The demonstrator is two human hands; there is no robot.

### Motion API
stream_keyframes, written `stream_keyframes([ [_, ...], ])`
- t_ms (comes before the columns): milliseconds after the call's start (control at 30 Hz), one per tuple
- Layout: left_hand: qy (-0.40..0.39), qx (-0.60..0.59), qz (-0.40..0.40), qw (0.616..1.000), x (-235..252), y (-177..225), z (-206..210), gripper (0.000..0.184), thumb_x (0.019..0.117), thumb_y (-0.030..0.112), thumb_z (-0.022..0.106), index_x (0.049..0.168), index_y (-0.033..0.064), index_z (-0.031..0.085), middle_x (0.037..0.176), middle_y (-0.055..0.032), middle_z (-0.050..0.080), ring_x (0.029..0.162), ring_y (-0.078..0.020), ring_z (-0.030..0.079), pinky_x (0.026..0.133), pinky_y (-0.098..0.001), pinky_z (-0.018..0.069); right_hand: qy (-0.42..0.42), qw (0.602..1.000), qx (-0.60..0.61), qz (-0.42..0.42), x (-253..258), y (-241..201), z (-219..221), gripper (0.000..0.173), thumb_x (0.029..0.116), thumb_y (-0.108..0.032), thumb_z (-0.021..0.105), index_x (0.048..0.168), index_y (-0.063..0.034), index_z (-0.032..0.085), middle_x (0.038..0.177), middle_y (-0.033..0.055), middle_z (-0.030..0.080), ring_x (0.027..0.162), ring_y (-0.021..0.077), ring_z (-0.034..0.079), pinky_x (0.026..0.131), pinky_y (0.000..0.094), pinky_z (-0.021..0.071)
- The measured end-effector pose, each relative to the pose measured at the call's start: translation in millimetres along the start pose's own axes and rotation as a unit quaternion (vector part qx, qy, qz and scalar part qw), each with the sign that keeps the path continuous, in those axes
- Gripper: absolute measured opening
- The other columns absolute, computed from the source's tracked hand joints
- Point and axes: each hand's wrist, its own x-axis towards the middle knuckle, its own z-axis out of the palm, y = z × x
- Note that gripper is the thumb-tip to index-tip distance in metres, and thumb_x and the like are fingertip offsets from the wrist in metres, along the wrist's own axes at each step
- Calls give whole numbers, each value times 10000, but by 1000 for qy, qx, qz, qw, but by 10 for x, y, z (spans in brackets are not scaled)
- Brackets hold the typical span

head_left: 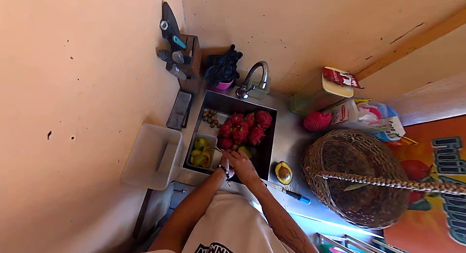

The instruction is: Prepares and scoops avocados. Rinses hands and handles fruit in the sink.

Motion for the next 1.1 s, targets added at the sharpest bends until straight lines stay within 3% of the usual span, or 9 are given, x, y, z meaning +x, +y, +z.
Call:
stream_keyframes([
  [100, -11, -56, -36, 998, -147, 158, 64, 533, 1092, 515, 247, 1322, 116, 514, 1170, -126, 633, 1036, -250, 632, 870, -452, 537, 15, 996, 29, 81, -197, -35, -425, 479, 958, 15, 525, 1367, -183, 679, 1132, 152, 733, 1048, 360, 704, 863, 539, 582],
  [233, -146, -119, 42, 981, -244, 269, 125, 389, 1072, 242, 263, 1262, 63, 551, 1119, -131, 671, 1021, -250, 663, 882, -437, 553, 112, 970, 85, 198, -618, 70, -838, 338, 1042, -228, 497, 1264, -182, 747, 892, 110, 772, 741, 303, 733, 660, 552, 569],
  [333, -262, -138, 42, 954, -259, 400, 213, 528, 993, 285, 200, 1304, 51, 557, 1238, -204, 646, 1140, -354, 629, 934, -532, 528, 123, 959, 95, 235, -800, 133, -953, 315, 1040, -259, 514, 1213, -212, 773, 852, 83, 769, 738, 275, 729, 686, 542, 564],
  [400, -231, -122, -3, 965, -305, 486, 341, 612, 1001, 469, 189, 1318, 89, 550, 1288, -246, 613, 1175, -443, 594, 916, -649, 496, 120, 955, 50, 266, -812, 83, -966, 322, 1030, -236, 515, 1226, -230, 771, 853, 102, 766, 747, 325, 729, 670, 568, 560],
  [467, -153, -73, -9, 985, -345, 507, 516, 639, 1023, 607, 210, 1230, 122, 571, 1200, -211, 646, 1099, -422, 623, 858, -649, 509, 121, 949, -8, 290, -794, 36, -912, 328, 1017, -214, 524, 1233, -230, 771, 844, 114, 758, 744, 354, 729, 627, 575, 559],
  [700, -105, 6, 194, 975, -347, 358, 692, 388, 1077, 253, 287, 1006, 39, 603, 903, -155, 682, 824, -309, 693, 775, -505, 588, 137, 943, -36, 301, -745, -176, -538, 347, 986, -153, 529, 1225, -197, 777, 722, 108, 722, 636, 334, 714, 537, 527, 547],
  [900, -152, -28, 262, 953, -256, 358, 675, 478, 1001, 330, 225, 806, 160, 626, 799, -56, 697, 728, -225, 693, 679, -414, 590, 126, 915, 234, 304, -675, -199, -523, 351, 1051, -197, 487, 1284, -110, 735, 911, 121, 773, 797, 271, 737, 763, 474, 576],
  [1000, -196, -47, 267, 942, -236, 371, 644, 472, 986, 395, 283, 776, 191, 654, 788, -37, 698, 712, -207, 685, 640, -380, 580, 135, 861, 381, 309, -664, -108, -476, 317, 1045, -174, 516, 1251, -72, 735, 882, 48, 740, 684, 78, 623, 684, 275, 533],
  [1100, -235, -66, 260, 934, -179, 336, 634, 427, 968, 405, 344, 758, 202, 654, 753, -29, 692, 661, -191, 676, 591, -352, 568, 93, 729, 573, 364, -641, -8, -575, 294, 1053, -134, 525, 1261, -30, 704, 652, -53, 526, 488, 12, 395, 455, 202, 351],
])
